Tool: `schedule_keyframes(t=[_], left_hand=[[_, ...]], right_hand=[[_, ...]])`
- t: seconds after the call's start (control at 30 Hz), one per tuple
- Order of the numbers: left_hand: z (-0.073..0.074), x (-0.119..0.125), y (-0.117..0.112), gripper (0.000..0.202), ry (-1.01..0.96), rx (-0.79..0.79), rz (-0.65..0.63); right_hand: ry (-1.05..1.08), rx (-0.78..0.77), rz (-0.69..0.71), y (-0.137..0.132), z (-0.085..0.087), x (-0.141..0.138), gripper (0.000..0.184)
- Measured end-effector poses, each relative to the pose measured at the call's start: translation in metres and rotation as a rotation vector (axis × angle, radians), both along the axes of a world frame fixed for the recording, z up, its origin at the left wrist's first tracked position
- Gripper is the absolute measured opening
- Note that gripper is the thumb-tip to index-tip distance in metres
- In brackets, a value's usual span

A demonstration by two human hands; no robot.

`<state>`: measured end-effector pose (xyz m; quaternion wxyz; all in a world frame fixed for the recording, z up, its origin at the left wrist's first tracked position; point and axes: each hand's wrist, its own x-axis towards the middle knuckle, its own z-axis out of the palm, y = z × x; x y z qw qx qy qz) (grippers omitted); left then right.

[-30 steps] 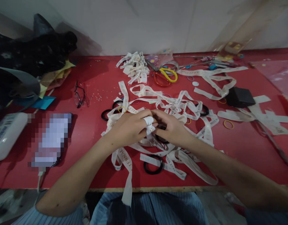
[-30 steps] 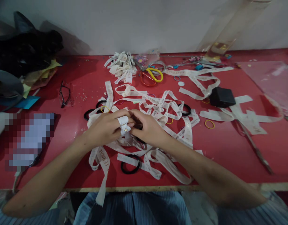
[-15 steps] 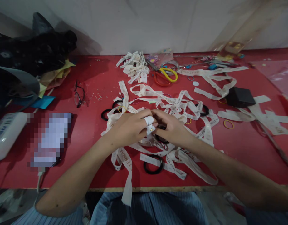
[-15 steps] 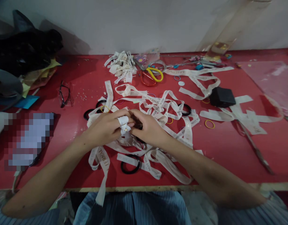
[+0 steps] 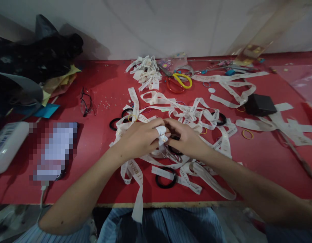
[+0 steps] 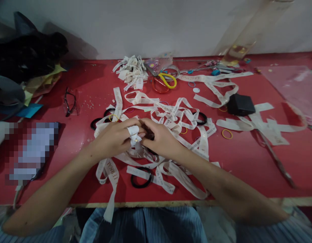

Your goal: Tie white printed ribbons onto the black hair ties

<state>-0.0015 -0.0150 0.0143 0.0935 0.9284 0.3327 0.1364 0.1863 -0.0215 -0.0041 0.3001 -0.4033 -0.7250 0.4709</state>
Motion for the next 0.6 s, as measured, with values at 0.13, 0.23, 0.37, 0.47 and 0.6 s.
schedule_keyframes(t=[0.13, 0.23, 0.37, 0.47, 0.6], left_hand=[[0.0002, 0.0002, -0.0002, 0.026, -0.015, -0.005, -0.003], [-0.0006, 0.0000, -0.0007, 0.026, -0.036, -0.007, -0.006], [-0.0013, -0.0003, -0.0007, 0.026, -0.040, -0.005, -0.009], [-0.0007, -0.0001, -0.0003, 0.026, -0.034, -0.001, -0.005], [0.0002, 0.0004, 0.0004, 0.029, -0.018, 0.002, -0.003]], right_hand=[[-0.002, -0.002, 0.005, -0.0004, -0.0004, 0.0002, 0.027], [0.001, -0.004, 0.005, -0.0003, -0.0005, 0.0001, 0.026], [-0.007, 0.003, 0.001, 0.0002, -0.0001, -0.0002, 0.026], [-0.007, 0.006, 0.004, 0.0003, 0.0001, -0.0003, 0.026], [-0.007, 0.001, 0.008, -0.0004, -0.0003, 0.0000, 0.027]])
